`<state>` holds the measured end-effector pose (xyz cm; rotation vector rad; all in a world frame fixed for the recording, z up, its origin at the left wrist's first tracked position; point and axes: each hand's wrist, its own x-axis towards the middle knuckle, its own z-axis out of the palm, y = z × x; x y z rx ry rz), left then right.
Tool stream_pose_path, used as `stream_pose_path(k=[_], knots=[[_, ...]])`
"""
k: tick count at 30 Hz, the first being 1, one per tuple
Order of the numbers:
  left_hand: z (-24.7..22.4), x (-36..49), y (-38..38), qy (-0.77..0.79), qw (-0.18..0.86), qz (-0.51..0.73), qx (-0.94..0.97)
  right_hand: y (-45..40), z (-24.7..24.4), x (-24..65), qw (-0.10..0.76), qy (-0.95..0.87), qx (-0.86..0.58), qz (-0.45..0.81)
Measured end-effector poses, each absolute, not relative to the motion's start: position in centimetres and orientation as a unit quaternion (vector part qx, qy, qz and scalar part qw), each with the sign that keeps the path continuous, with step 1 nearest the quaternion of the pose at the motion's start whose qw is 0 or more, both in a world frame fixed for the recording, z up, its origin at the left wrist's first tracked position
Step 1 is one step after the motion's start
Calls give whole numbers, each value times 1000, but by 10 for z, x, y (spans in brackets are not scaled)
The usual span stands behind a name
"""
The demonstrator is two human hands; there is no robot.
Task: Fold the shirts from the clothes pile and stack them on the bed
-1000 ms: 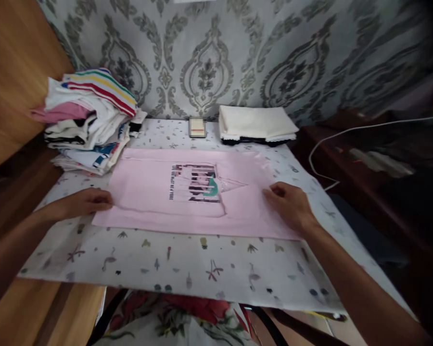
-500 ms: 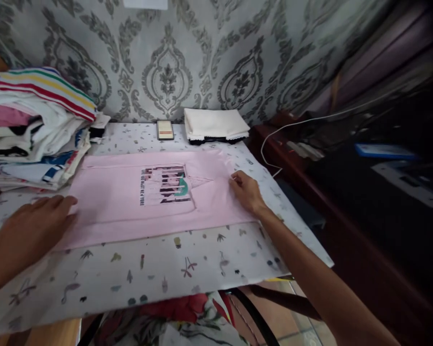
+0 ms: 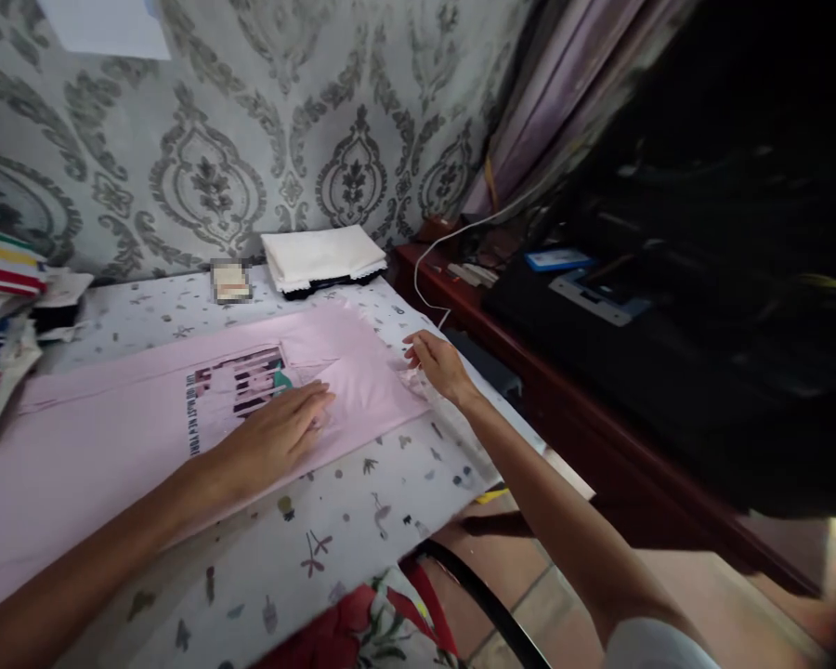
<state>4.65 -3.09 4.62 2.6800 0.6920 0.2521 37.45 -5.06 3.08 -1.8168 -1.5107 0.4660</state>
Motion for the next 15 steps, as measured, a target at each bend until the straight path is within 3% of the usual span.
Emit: stream_pose_path(k=[7,15], knots=[[26,119,9,213,175,72,959,-114,26,370,231,-623,-734,144],[-3,126,23,240,130,66,960,-131,21,360,205,-614,-759,70]])
